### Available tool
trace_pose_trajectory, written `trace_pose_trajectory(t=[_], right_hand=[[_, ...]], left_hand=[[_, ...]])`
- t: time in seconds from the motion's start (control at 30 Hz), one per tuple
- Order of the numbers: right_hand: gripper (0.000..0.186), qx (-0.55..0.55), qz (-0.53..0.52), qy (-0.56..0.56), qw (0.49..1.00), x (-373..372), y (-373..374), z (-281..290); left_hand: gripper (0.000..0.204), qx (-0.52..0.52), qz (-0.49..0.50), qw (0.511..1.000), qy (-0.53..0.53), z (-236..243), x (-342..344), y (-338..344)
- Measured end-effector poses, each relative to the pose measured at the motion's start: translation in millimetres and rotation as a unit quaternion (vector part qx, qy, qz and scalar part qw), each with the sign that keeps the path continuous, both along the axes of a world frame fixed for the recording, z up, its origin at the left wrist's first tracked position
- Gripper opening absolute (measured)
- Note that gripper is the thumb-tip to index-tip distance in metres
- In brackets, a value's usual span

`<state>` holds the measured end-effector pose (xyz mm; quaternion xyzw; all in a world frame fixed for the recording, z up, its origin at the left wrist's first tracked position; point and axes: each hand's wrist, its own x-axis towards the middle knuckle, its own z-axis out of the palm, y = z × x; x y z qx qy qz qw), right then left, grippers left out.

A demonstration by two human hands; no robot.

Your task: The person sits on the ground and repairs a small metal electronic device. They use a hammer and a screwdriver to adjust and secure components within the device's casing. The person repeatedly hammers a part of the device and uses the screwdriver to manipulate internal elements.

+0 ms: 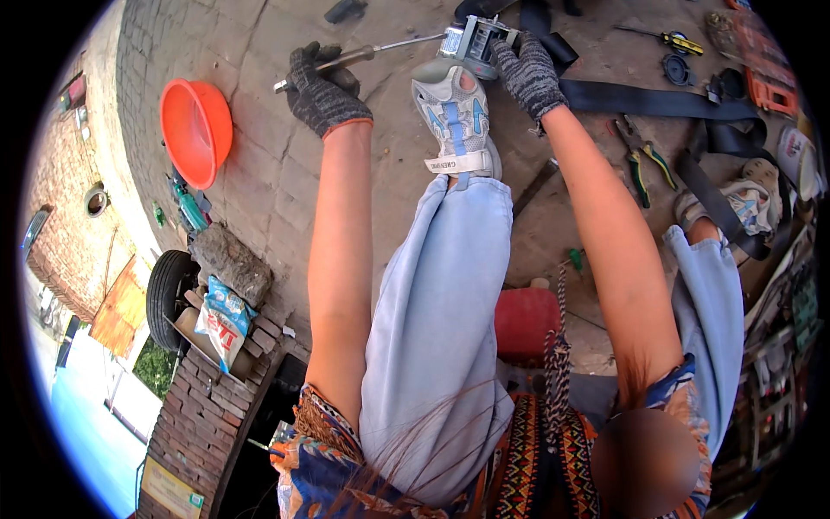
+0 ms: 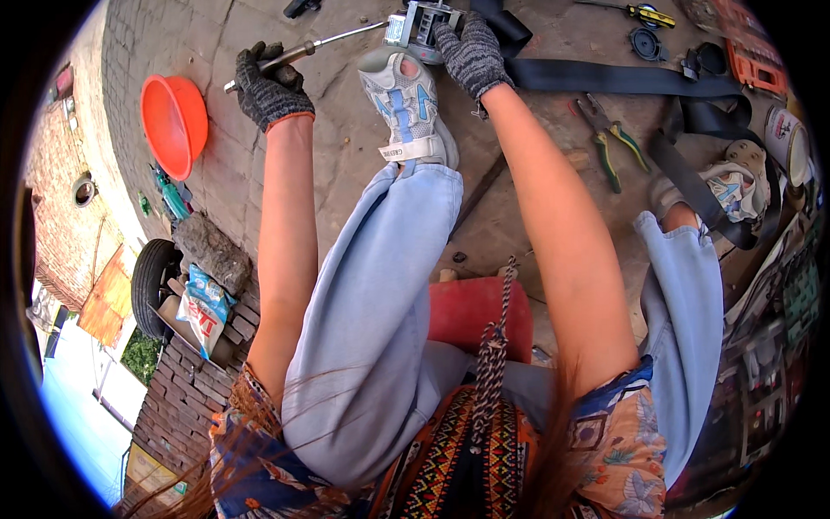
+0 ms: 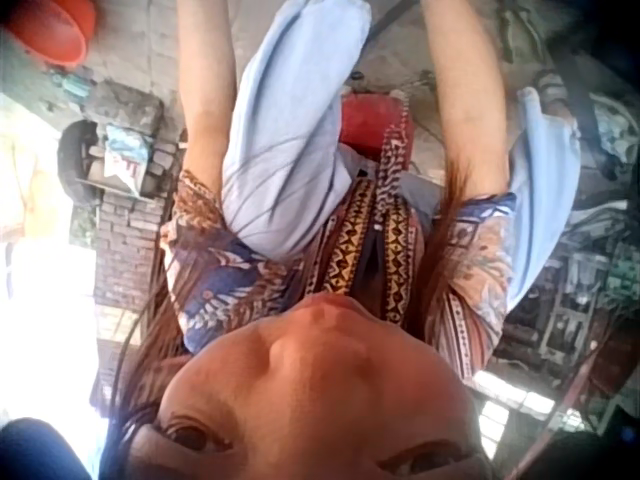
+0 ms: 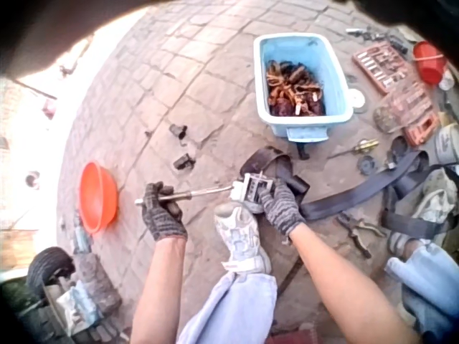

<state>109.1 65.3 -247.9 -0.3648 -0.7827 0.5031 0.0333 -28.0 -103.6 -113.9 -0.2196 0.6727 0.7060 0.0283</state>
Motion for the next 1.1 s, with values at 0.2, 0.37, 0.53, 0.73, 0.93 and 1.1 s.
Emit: trace_pose_trajectory(t=[0.2,0.37,0.53,0.73,0.93,1.1], right_hand=[[0.049,-0.028,-0.004,-0.013,1.000,0.9,-3.2,-6.4],[0.046,-0.009,-0.011,-0.020,1.000,0.4,-4.3,-15.3],[0.042,-0.081,-0.020,0.015,0.996,2.4,-4.2,6.5],[0.051,0.010,-0.109,0.045,0.993,20.1,-30.9,5.4],[0.044,-0.146,-0.238,0.155,0.948,33.1,-16.9,9.7],[0.035,-0.232,-0.315,0.274,0.878,51.1,18.3,91.2]], left_hand=[[0.031,-0.037,-0.002,0.999,0.013,-7.0,-10.6,-6.4],[0.032,-0.068,-0.025,0.997,0.007,-13.3,-19.7,-0.1],[0.030,-0.073,-0.058,0.995,0.023,-7.3,-15.3,7.6],[0.028,0.011,-0.011,0.999,0.040,5.0,-12.1,17.6],[0.028,-0.026,-0.087,0.991,0.099,48.7,-4.8,29.4],[0.024,-0.123,-0.311,0.929,0.161,77.6,31.8,53.5]])
